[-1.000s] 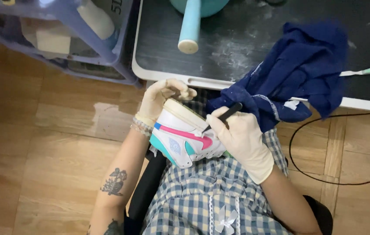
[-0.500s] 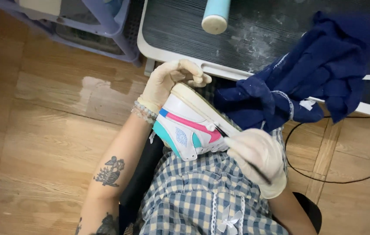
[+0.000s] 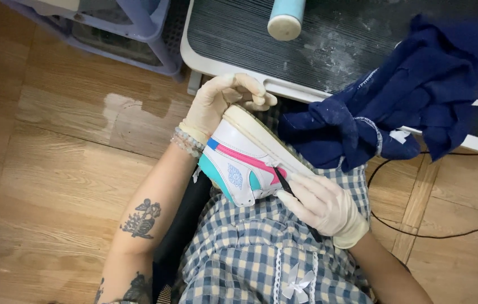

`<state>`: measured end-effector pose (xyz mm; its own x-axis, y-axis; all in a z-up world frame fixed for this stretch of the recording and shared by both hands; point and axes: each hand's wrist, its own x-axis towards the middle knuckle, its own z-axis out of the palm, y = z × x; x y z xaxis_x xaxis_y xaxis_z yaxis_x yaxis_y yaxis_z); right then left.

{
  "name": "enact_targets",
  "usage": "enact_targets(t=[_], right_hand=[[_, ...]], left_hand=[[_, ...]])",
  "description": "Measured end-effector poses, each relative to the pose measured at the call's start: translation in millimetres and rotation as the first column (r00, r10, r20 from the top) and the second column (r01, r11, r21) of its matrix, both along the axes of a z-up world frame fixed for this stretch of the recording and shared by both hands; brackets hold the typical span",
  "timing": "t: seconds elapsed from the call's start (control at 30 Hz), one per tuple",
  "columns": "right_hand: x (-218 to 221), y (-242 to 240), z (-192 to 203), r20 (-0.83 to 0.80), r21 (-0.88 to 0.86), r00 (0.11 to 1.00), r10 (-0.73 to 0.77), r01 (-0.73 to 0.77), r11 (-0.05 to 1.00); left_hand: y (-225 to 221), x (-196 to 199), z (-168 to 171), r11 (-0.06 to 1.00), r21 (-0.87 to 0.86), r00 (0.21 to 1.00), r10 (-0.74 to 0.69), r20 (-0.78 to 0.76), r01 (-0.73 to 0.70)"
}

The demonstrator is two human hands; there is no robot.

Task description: Applying adhesive paste to the sole of a sneaker using a small brush as part of a shoe repair process.

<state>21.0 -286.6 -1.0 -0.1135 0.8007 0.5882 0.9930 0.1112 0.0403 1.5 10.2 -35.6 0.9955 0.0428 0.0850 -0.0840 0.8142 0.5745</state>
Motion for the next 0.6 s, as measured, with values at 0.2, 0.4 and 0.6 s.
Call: enact_targets(t=[0.2, 0.4, 0.6], right_hand=[[-4.0, -12.6, -4.0, -0.008, -0.041, 1.0, -0.005, 0.004, 0.999], [-1.6, 0.2, 3.3, -0.074, -0.045, 0.997, -0.008, 0.005, 0.999], [-0.5, 3.8, -3.1, -0.1, -0.016, 0.992, -0.077, 0.076, 0.997]], left_hand=[[-3.4, 1.6, 4.6, 1.0, 0.021, 1.0, 0.001, -0.002, -0.001], [-3.7, 2.2, 2.6, 1.0, 0.026, 1.0, 0.0, 0.002, -0.001], [-6.0, 0.0, 9.3, 1.0, 0.011, 0.999, 0.007, -0.038, -0.007]])
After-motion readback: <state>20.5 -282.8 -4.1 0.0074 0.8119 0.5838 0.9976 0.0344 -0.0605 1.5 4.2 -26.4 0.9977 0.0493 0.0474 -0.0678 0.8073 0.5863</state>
